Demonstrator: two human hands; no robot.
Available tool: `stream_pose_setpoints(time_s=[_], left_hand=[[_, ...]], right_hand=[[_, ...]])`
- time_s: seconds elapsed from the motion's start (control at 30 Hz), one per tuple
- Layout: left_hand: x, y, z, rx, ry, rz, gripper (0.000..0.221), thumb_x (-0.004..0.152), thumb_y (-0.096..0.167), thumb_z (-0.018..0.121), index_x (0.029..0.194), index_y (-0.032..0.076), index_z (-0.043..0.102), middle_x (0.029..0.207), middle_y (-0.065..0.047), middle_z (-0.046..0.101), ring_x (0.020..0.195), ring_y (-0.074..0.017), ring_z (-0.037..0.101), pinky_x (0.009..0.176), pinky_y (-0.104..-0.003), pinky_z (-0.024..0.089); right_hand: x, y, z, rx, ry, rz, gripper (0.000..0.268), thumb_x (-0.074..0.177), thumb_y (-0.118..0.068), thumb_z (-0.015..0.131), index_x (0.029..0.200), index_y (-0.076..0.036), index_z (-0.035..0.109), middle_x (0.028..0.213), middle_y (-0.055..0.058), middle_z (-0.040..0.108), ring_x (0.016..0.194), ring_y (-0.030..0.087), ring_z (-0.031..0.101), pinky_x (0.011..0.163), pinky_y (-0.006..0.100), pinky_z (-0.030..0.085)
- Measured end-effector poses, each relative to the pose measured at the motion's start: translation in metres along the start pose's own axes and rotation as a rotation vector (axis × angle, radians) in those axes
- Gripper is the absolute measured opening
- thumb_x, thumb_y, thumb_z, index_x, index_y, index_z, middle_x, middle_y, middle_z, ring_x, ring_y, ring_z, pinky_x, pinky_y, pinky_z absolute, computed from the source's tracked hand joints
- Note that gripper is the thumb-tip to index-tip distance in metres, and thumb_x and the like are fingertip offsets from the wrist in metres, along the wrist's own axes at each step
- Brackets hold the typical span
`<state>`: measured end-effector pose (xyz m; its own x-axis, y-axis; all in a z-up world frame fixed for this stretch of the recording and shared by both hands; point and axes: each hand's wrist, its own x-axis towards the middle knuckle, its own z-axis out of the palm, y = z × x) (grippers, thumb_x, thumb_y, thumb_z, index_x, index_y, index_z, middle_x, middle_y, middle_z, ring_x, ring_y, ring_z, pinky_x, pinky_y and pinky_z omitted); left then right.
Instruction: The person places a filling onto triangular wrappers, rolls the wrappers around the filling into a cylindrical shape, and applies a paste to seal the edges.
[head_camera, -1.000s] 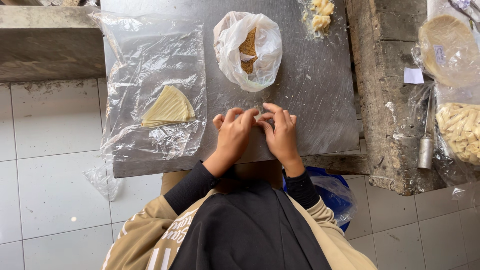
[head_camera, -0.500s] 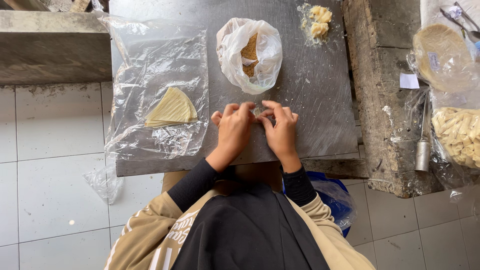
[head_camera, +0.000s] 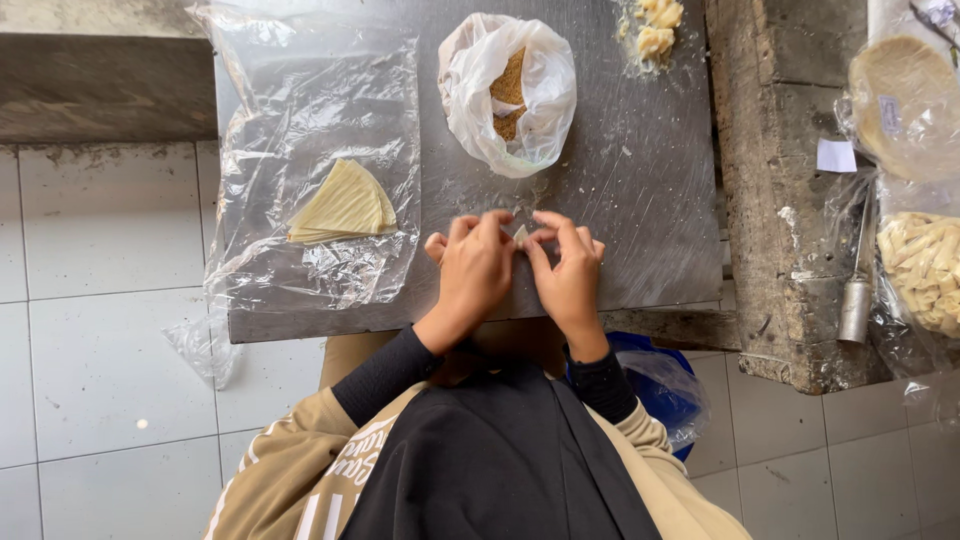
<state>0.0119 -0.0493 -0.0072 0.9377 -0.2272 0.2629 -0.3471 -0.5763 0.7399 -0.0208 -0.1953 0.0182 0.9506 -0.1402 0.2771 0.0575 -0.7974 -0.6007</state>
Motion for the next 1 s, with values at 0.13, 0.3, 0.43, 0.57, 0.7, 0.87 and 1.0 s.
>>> stream_pose_setpoints(time_s=[0.13, 0.3, 0.43, 0.57, 0.7, 0.87, 1.0], left_hand=[[0.016, 0.001, 0.011, 0.148, 0.094, -0.043, 0.054, 0.087, 0.023, 0.07, 0.136, 0.011, 0.053, 0.112, -0.006, 0.062, 0.114, -0.0271, 0.052, 0.089, -0.048, 0.027], [0.039, -0.003, 0.029, 0.365, 0.174, 0.031, 0.061, 0.099, 0.023, 0.067, 0.155, 0.014, 0.043, 0.118, -0.001, 0.052, 0.119, -0.0208, 0.05, 0.094, -0.045, 0.027], [0.039, 0.0, -0.003, 0.131, 0.232, 0.079, 0.063, 0.092, 0.018, 0.069, 0.15, 0.013, 0.043, 0.125, -0.007, 0.054, 0.117, -0.0253, 0.048, 0.093, -0.043, 0.028], [0.03, -0.014, -0.064, 0.007, 0.297, 0.071, 0.054, 0.095, 0.008, 0.069, 0.145, 0.01, 0.048, 0.118, -0.007, 0.06, 0.11, -0.0228, 0.053, 0.091, -0.04, 0.033], [0.026, -0.052, -0.13, 0.077, 0.325, -0.022, 0.039, 0.1, 0.01, 0.072, 0.136, 0.008, 0.058, 0.11, -0.007, 0.066, 0.104, -0.0231, 0.061, 0.091, -0.038, 0.042], [0.017, -0.065, -0.152, 0.243, 0.254, -0.202, 0.05, 0.086, 0.024, 0.085, 0.127, 0.006, 0.062, 0.102, -0.008, 0.07, 0.097, -0.026, 0.064, 0.08, -0.042, 0.041], [0.014, -0.069, -0.127, 0.32, 0.131, -0.203, 0.059, 0.077, 0.031, 0.088, 0.124, 0.006, 0.064, 0.101, -0.01, 0.071, 0.094, -0.0267, 0.066, 0.081, -0.041, 0.046]], right_hand=[[0.018, -0.003, 0.013, -0.1, 0.051, 0.029, 0.044, 0.089, -0.018, 0.076, 0.13, -0.013, 0.06, 0.104, 0.005, 0.059, 0.103, 0.024, 0.055, 0.094, 0.041, 0.036], [0.041, 0.006, 0.031, -0.31, 0.122, -0.072, 0.04, 0.097, -0.027, 0.073, 0.131, -0.013, 0.057, 0.115, 0.005, 0.06, 0.111, 0.026, 0.053, 0.094, 0.045, 0.034], [0.047, 0.014, 0.025, -0.097, 0.039, 0.077, 0.039, 0.103, -0.032, 0.07, 0.136, -0.014, 0.058, 0.104, 0.003, 0.061, 0.103, 0.022, 0.054, 0.099, 0.043, 0.035], [0.032, 0.008, -0.001, 0.089, -0.015, -0.074, 0.044, 0.094, -0.026, 0.075, 0.133, -0.012, 0.059, 0.11, 0.002, 0.067, 0.104, 0.021, 0.057, 0.101, 0.042, 0.035], [0.032, -0.001, -0.004, 0.002, -0.149, -0.173, 0.034, 0.089, -0.014, 0.076, 0.123, -0.014, 0.068, 0.101, 0.0, 0.072, 0.106, 0.021, 0.062, 0.1, 0.044, 0.035], [0.031, 0.008, -0.019, 0.184, 0.035, -0.036, 0.024, 0.104, -0.008, 0.064, 0.127, -0.01, 0.065, 0.099, 0.003, 0.071, 0.094, 0.016, 0.068, 0.086, 0.034, 0.055], [0.028, 0.044, -0.079, 0.247, 0.346, -0.022, 0.02, 0.113, -0.001, 0.058, 0.133, -0.001, 0.061, 0.099, 0.005, 0.067, 0.093, 0.012, 0.065, 0.092, 0.029, 0.058]])
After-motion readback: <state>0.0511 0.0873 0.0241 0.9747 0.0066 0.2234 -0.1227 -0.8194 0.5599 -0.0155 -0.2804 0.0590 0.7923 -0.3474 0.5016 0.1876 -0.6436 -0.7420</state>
